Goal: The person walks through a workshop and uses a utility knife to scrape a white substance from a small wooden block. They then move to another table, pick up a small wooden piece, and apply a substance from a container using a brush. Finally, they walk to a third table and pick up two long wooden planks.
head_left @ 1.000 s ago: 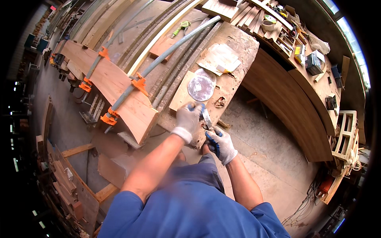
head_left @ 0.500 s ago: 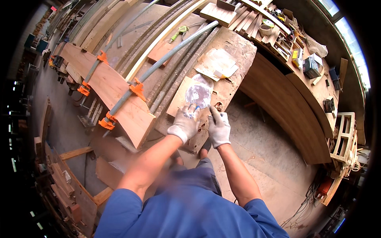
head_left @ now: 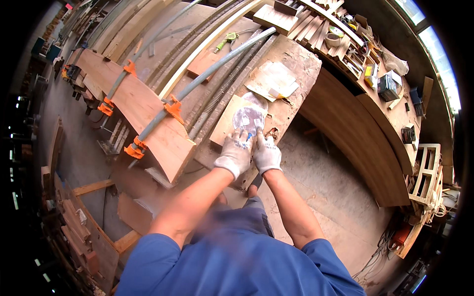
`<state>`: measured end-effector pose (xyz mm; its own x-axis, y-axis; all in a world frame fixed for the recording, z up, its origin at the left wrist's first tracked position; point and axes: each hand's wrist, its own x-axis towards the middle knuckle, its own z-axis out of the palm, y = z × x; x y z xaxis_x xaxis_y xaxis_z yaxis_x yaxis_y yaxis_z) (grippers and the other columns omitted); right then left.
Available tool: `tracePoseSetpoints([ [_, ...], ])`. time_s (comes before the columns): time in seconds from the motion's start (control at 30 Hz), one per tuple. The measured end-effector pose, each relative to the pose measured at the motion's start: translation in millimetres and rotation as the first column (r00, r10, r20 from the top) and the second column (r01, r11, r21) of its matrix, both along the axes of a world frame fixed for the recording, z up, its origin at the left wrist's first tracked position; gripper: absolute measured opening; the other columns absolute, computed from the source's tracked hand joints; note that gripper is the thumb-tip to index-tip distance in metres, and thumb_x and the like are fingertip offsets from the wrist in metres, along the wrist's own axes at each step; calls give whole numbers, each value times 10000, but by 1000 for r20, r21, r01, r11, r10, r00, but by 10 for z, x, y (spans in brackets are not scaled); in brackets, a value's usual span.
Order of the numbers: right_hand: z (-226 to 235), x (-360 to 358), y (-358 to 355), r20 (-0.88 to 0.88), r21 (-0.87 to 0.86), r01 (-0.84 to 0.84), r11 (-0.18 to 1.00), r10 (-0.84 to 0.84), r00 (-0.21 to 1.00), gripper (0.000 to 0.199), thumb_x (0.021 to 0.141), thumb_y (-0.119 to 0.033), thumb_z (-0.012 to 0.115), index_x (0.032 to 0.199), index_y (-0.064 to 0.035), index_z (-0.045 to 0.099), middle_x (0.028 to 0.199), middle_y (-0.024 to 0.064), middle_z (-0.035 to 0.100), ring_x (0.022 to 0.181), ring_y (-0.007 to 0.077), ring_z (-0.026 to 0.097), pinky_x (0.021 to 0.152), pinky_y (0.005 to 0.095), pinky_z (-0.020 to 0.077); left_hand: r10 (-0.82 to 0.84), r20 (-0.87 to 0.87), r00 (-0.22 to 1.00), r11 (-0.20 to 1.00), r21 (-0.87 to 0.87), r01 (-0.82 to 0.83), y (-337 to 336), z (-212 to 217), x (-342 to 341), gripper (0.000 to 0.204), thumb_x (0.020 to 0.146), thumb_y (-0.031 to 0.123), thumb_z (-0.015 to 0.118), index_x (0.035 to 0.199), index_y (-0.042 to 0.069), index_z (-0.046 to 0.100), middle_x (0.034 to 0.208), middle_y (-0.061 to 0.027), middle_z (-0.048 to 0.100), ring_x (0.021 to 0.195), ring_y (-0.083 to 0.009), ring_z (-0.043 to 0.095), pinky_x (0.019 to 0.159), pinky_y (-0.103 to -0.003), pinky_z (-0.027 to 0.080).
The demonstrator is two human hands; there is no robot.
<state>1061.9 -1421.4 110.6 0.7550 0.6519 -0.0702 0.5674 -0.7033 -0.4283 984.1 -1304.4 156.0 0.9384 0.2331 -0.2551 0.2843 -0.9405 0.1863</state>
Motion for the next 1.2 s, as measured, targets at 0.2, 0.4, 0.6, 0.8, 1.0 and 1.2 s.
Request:
tracePoseSetpoints([
  [0.2, 93, -133, -107, -60, -119, -36, 992, 29, 998, 607, 913, -243, 600, 1502, -202, 459, 1084, 225, 636, 822, 391, 707, 712, 486, 575, -25, -44, 999, 1000, 18, 26, 33, -42, 14, 623, 905, 300, 616, 1460, 40, 505, 1537, -190, 434, 1450, -353, 368, 1180, -489, 273],
  [0.4, 241, -228, -78, -140, -188, 7, 982, -34, 990, 670, 881, -240, 628, 1521, -236, 429, 1094, 217, 625, 872, 398, 702, 746, 503, 570, 8, -50, 999, 1000, -26, -9, 16, 21, 36, 538, 949, 266, 536, 1439, 45, 529, 1533, -191, 439, 1440, -351, 388, 1185, -475, 273],
  [0.6, 257, 25, 80, -73, -199, -15, 980, 1, 997, 652, 896, -245, 610, 1520, -207, 426, 1124, 217, 627, 877, 394, 703, 749, 491, 575, 14, -59, 998, 999, -52, -17, 33, 101, 58, 492, 975, 223, 472, 1432, 54, 539, 1529, -186, 451, 1434, -348, 397, 1180, -471, 281],
  [0.8, 223, -181, -113, -94, -212, -63, 975, 44, 995, 654, 908, -245, 597, 1535, -218, 412, 1105, 219, 641, 865, 386, 709, 755, 484, 576, -20, -70, 997, 999, -27, 18, 58, 98, 49, 500, 966, 227, 481, 1429, 47, 542, 1514, -181, 475, 1424, -341, 415, 1181, -469, 280],
  [1.0, 179, -126, 36, 12, -122, -7, 993, 9, 1000, 577, 949, -236, 563, 1512, -209, 439, 1084, 216, 647, 838, 379, 710, 714, 493, 574, 19, -31, 999, 1000, -20, -20, 23, 22, 77, 471, 953, 218, 500, 1386, 48, 575, 1473, -169, 510, 1400, -332, 437, 1160, -463, 306],
  [1.2, 378, 8, 87, -72, -317, -82, 945, 62, 995, 656, 910, -170, 564, 1544, -184, 396, 1139, 215, 636, 885, 363, 714, 749, 481, 579, 1, -24, 1000, 1000, -19, -1, 58, 155, 70, 447, 939, 191, 514, 1354, 48, 600, 1431, -155, 531, 1360, -319, 466, 1121, -458, 348],
])
